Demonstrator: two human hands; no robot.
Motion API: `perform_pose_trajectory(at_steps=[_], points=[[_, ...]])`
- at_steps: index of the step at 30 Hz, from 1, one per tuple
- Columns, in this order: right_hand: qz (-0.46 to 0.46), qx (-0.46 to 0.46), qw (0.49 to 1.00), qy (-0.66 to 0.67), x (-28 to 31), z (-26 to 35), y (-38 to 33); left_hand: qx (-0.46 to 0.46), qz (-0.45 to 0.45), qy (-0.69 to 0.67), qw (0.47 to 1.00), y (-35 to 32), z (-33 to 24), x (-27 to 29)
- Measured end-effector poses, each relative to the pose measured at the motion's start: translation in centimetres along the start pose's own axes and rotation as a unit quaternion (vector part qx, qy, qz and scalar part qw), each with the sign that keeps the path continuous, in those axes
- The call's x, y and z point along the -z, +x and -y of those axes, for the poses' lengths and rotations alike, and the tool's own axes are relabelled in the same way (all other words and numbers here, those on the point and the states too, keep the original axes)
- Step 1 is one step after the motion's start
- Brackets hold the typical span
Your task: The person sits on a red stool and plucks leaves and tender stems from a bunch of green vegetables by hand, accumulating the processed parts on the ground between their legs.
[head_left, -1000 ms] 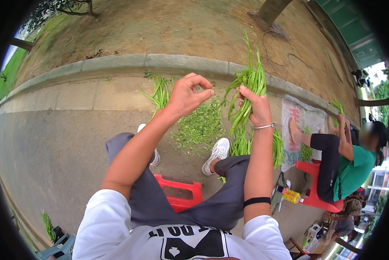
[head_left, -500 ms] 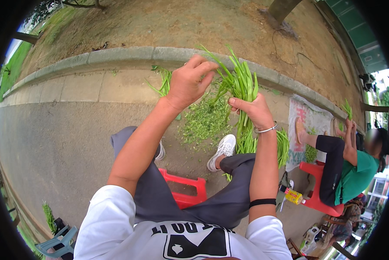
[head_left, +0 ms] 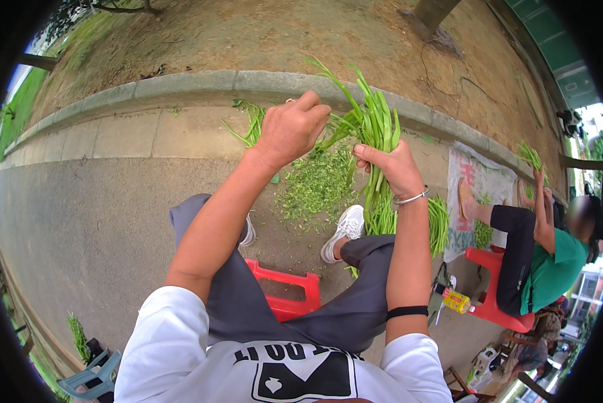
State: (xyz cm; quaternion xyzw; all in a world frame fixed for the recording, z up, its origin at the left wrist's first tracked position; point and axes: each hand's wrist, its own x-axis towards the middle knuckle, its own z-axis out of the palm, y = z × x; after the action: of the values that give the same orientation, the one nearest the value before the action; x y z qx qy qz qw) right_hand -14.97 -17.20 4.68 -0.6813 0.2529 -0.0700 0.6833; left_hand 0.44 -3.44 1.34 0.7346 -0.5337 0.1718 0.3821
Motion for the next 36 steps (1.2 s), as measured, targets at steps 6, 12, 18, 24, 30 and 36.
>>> perform_pose_trajectory(at_steps=[6,12,18,24,30,36], points=[[-0.008,-0.007,0.999,0.034,-0.2,0.4,-0.2,0.122,-0.024,-0.130,0.984,0.0,-0.4,-0.2],[0.007,-0.003,0.993,0.121,0.7,0.3,-0.2,0.400,0.008,-0.367,0.840,0.7,1.0,0.4],[0.010,-0.018,0.989,0.146,1.2,0.4,-0.1,0.241,-0.065,-0.281,0.927,1.0,1.4,1.5],[0.021,-0.022,0.992,0.123,0.8,0.4,-0.1,0.144,-0.062,-0.248,0.956,0.9,-1.0,1.0],[0.041,-0.023,0.993,0.112,0.1,0.5,0.0,0.072,-0.086,-0.183,0.977,0.4,0.1,0.1],[0.047,-0.015,0.992,0.119,0.5,0.2,0.1,0.131,-0.050,-0.229,0.963,0.2,-0.2,0.3]])
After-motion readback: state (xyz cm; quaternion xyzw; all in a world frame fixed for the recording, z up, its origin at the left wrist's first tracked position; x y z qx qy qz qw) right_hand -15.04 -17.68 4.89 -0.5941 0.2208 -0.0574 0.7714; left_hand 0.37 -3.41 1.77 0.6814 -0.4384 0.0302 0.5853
